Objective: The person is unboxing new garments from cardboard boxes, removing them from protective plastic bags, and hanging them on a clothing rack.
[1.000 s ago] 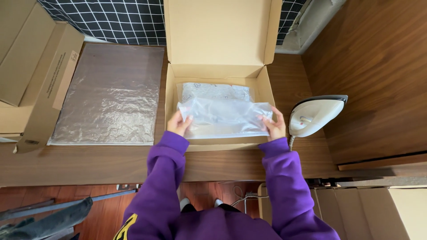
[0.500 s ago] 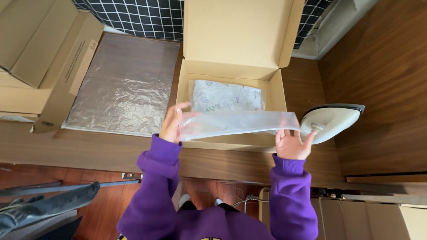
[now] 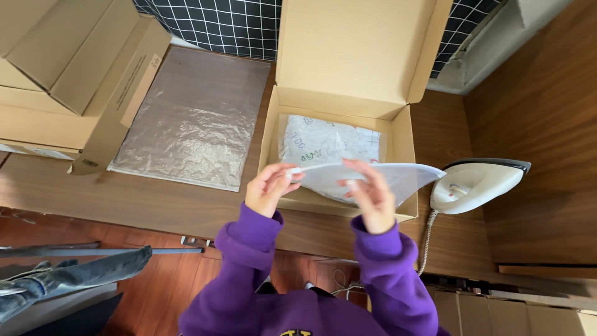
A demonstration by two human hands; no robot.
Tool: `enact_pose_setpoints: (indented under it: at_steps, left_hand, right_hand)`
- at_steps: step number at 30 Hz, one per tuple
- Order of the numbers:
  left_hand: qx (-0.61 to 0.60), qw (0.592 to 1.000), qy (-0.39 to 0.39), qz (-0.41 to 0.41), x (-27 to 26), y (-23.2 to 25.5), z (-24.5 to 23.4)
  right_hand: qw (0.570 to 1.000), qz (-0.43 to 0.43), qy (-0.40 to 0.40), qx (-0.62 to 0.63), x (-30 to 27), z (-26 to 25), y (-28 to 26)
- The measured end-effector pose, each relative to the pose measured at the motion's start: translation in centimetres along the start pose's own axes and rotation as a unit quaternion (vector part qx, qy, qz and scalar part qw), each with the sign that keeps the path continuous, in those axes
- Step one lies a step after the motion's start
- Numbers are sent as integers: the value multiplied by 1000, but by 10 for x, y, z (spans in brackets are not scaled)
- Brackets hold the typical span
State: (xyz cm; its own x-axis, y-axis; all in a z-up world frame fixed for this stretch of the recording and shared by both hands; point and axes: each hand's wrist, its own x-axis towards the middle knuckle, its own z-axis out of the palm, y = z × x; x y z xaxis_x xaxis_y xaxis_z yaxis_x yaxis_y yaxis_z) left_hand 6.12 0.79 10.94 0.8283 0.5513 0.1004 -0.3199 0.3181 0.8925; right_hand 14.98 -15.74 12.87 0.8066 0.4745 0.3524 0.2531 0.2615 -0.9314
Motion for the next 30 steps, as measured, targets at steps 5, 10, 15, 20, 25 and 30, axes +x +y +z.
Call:
enact_pose_setpoints:
  at_steps: [5, 10, 15, 20, 25, 30]
  left_hand:
    - [107, 994, 11, 9, -1, -17, -3]
    - [220, 973, -22, 64, -8, -6, -1]
    - [294, 943, -18, 154, -10, -20, 3]
    - [339, 925, 38, 170, -11, -39, 7]
    - [334, 925, 140, 111, -2, -38, -12]
    - [244, 948, 194, 64, 12, -45, -39]
  right_hand:
    - [989, -4, -123, -82, 4, 40, 1]
    - [992, 25, -104, -67, 4, 46, 35]
    - [997, -8, -28, -78, -1, 44, 49]
    - [986, -96, -11, -135, 0, 31, 54]
    - [948, -84, 88, -295, 4, -48, 98]
    - [803, -119, 221, -541, -5, -167, 108]
